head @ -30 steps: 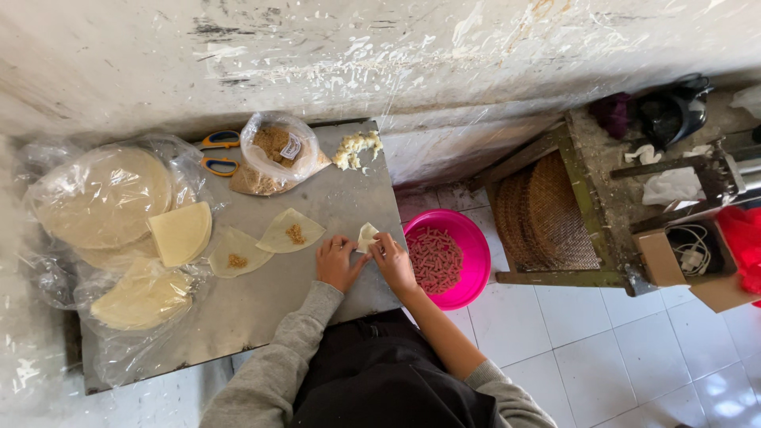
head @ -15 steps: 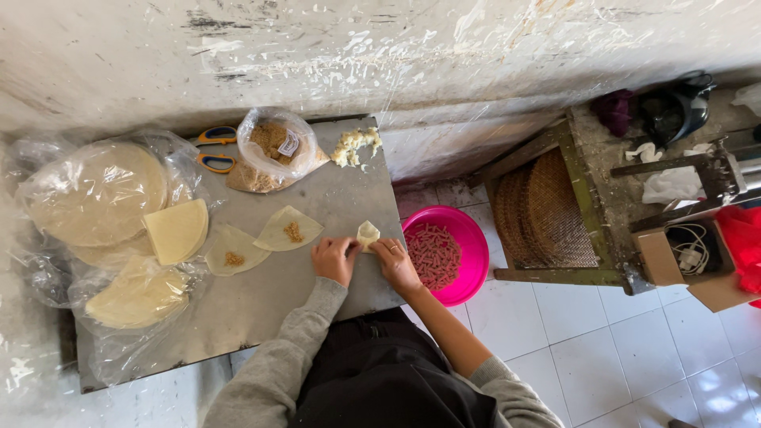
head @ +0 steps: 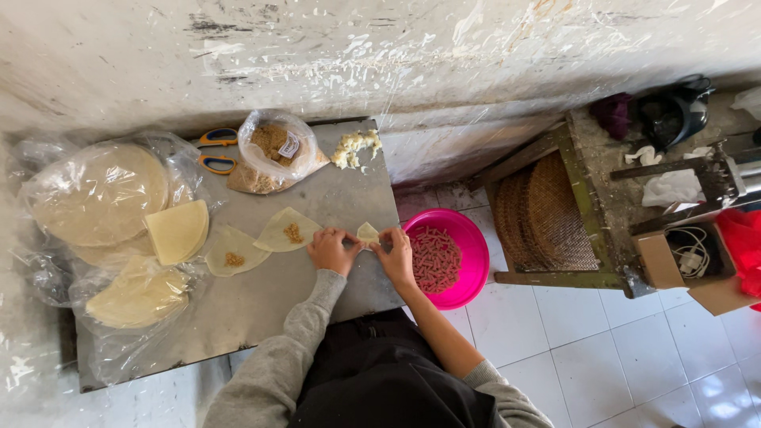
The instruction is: The person arranges triangular wrappers on a metal table, places a small amount of filling onto each, and folds them into sealed packets. The person handles the wrappers and filling by hand, working sequentially to create a row of finished items.
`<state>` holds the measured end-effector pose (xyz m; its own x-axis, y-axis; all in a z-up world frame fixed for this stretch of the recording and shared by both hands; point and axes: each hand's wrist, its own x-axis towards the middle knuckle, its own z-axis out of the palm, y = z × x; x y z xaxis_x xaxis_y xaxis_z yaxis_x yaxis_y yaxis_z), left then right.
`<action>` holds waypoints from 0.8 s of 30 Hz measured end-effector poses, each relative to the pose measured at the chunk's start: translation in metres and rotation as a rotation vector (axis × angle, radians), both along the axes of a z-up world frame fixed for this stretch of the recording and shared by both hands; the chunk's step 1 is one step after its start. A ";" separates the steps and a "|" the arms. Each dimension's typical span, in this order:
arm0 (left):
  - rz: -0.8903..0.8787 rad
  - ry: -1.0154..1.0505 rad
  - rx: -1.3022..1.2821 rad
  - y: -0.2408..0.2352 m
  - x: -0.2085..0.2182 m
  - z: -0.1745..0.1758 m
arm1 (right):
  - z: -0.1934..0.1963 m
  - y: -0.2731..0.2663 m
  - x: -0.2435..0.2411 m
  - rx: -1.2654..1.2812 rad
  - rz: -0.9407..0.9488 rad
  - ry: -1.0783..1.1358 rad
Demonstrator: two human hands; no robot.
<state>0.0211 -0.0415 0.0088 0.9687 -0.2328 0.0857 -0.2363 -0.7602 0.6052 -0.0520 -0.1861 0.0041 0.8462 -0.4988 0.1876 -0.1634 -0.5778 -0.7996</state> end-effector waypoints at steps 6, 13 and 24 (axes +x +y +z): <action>-0.084 -0.143 -0.135 0.006 -0.011 -0.012 | 0.027 0.013 -0.017 -0.334 0.245 -0.194; -0.111 -0.352 -0.062 0.008 -0.006 -0.021 | 0.013 0.003 0.001 -0.310 0.216 -0.127; -0.003 0.121 0.012 0.005 -0.030 -0.027 | 0.016 0.006 -0.026 -0.357 0.341 0.071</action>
